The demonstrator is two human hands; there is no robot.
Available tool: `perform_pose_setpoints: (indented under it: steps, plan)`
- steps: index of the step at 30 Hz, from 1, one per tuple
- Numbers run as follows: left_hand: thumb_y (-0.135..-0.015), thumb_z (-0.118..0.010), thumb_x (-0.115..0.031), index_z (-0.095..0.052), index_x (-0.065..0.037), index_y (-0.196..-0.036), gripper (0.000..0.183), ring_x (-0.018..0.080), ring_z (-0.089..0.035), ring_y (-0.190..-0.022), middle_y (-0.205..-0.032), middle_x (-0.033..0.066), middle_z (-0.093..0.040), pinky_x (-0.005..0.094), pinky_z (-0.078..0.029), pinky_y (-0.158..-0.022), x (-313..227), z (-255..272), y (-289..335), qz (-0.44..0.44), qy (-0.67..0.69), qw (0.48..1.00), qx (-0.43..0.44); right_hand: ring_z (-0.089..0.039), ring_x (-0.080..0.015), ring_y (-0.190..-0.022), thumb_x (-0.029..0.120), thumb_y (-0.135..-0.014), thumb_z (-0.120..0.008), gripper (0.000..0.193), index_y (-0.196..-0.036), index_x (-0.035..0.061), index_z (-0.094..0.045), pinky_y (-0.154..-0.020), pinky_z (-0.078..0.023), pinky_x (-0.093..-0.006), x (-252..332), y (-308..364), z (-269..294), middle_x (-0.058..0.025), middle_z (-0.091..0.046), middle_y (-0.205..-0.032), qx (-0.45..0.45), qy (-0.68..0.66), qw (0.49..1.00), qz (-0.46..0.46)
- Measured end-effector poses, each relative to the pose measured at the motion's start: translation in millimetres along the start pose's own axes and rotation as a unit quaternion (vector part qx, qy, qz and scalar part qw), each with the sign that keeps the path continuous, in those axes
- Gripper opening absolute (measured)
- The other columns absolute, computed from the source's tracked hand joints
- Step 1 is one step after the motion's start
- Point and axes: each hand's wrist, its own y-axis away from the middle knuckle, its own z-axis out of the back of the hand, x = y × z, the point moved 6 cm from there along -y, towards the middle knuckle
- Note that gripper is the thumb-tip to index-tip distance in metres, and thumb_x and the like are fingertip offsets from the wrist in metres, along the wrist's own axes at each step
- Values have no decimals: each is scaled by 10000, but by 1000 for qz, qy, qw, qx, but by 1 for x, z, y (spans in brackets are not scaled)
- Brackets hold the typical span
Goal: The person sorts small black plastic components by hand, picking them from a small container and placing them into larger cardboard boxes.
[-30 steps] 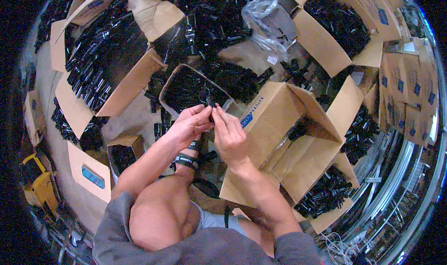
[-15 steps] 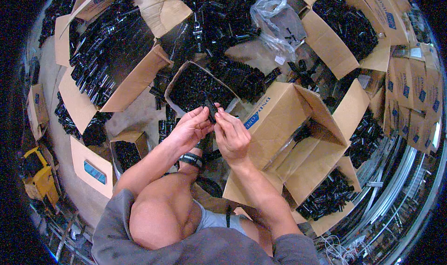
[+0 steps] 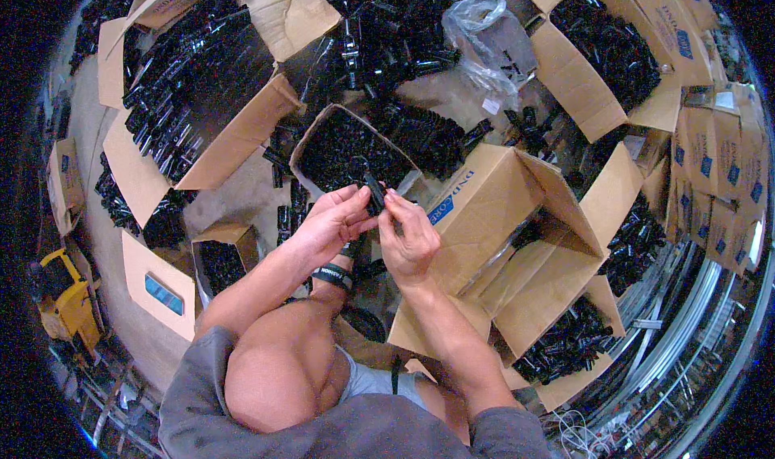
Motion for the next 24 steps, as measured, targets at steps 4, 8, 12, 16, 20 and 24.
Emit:
perform_pose_setpoints:
  steps: [4, 8, 12, 16, 20, 24]
  plan:
    - [-1037, -637, -257, -673, -93, -1167, 212, 17, -531, -662, -837, -73, -627, 282, -608, -796, -8, -13, 10, 7, -8, 999, -32, -751, -276, -940, -68, -782, -778, 266, -1021, 26, -711, -813, -611, -358, 4, 1, 1, -137, -761, -1064, 16, 22, 999, 36]
    - [-1027, -655, -259, -672, -91, -1142, 203, 20, -509, -640, -792, -77, -596, 261, -595, -748, -10, -16, 11, -6, 5, 999, -37, -745, -281, -958, -82, -771, -770, 278, -1017, 28, -705, -816, -610, -361, 6, 1, 0, -131, -754, -1086, 34, 25, 997, 63]
    - [-999, -695, -242, -683, -85, -1092, 183, 27, -529, -634, -782, -77, -604, 240, -522, -636, -16, 0, 5, -55, -129, 989, -37, -645, -304, -1199, -6, -743, -820, 465, -1178, 25, -660, -986, -542, -424, 0, -9, 5, -174, -660, -1298, 130, -22, 991, 38]
    - [-964, -733, -193, -675, -86, -974, 122, 33, -547, -636, -763, -61, -610, 232, -441, -567, -33, -1, 19, -62, -224, 972, -15, -534, -337, -1338, 97, -701, -889, 782, -1389, 15, -526, -1111, -456, -455, 16, -43, 0, -186, -547, -1442, 210, -129, 969, -24]
    - [-944, -752, -168, -573, -117, -807, 231, 18, -516, -655, -722, -70, -565, 232, -441, -588, -39, -10, 32, -36, -285, 958, -3, -508, -369, -1355, 143, -650, -931, 982, -1482, 9, -427, -1147, -432, -443, 15, -51, -12, -177, -514, -1474, 353, -84, 930, 59]
    - [-940, -754, -170, -570, -116, -794, 241, 7, -479, -665, -708, -92, -529, 233, -390, -568, -33, -12, 30, -40, -292, 955, 42, -505, -367, -1360, 126, -640, -927, 938, -1446, 13, -461, -1147, -430, -437, 19, -52, -6, -176, -514, -1476, 363, -81, 925, 72]
